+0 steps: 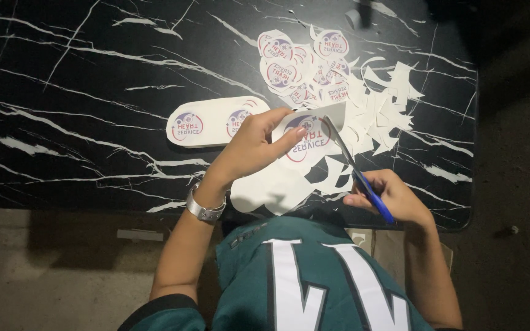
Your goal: The person uses scissors to cut circular stickers from a sheet of paper. They hold the paper with their left hand and cut around the printed designs with their right hand, placing the finished stickers on a black marble-patterned table.
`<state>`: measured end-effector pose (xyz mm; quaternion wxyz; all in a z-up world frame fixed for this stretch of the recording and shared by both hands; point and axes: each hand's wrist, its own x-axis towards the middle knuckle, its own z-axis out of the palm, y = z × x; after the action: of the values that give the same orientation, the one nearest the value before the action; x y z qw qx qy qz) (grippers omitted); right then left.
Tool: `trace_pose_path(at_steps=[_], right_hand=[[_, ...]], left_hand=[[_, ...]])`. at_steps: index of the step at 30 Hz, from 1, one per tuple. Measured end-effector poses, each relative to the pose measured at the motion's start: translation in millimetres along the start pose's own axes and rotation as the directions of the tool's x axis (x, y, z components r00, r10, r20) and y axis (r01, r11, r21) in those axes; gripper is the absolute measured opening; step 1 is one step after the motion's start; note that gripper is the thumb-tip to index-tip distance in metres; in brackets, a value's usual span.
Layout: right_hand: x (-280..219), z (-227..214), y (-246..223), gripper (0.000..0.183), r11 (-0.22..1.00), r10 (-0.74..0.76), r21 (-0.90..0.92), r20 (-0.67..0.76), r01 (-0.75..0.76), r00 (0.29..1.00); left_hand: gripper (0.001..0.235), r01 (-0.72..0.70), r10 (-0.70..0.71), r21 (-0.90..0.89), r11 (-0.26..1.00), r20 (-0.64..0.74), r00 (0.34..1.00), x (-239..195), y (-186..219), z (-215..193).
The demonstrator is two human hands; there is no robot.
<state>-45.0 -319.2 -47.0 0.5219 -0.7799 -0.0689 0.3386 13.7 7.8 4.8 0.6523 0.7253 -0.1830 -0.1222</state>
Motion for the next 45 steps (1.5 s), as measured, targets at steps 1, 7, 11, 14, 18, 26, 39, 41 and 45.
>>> trace_pose_path(at_steps=[1,7,11,14,18,26,39,41,45], right_hand=[[0.0,-0.1,-0.9,0.032,1.0,0.0,-0.001,-0.001,0.0,1.0],[-2.9,-1.1,2.5,0.033,0.997,-0.07,-0.02,0.023,0.071,0.997],[-2.1,-0.8,7.3,0.036,0.99,-0.133,0.055,0.043,0.13,0.99],[-0.7,0.7,6.1,0.034,0.993,-0.106,0.053,0.042,0.103,0.994],[-0.6,1.5,5.5,0.035,1.0,0.005,0.011,0.029,-0.006,1.0],[7.6,12.0,24.5,0.037,0.986,-0.137,0.105,0.055,0.131,0.989],[14.2,15.3,42.9,0.038,0.958,-0.146,0.263,0.099,0.116,0.984],[14.3,15.0,41.9,0.038,0.956,-0.148,0.273,0.119,0.111,0.982],[15.4,13.6,42.8,0.036,0.953,-0.138,0.291,0.158,0.087,0.978]], left_hand=[[0.027,-0.001,0.001,0.0,1.0,0.0,1.0,0.5,1.7,-0.6],[0.027,0.028,-0.031,0.066,0.997,0.04,0.999,-0.3,2.9,-1.7],[0.029,-0.018,0.01,0.073,0.997,0.109,0.994,0.6,2.7,0.6],[0.03,0.01,-0.031,0.154,0.988,0.137,0.99,1.6,5.8,-0.6],[0.03,0.007,-0.031,0.171,0.985,0.138,0.99,2.1,7.7,-2.6],[0.031,0.018,-0.05,0.177,0.984,0.18,0.982,3.4,-1.0,-0.3],[0.032,0.082,-0.143,0.225,0.971,0.267,0.953,22.2,-22.9,5.6],[0.031,0.092,-0.148,0.208,0.974,0.272,0.951,23.9,-22.5,5.5],[0.03,0.104,-0.15,0.159,0.982,0.317,0.936,25.8,-29.5,8.3]])
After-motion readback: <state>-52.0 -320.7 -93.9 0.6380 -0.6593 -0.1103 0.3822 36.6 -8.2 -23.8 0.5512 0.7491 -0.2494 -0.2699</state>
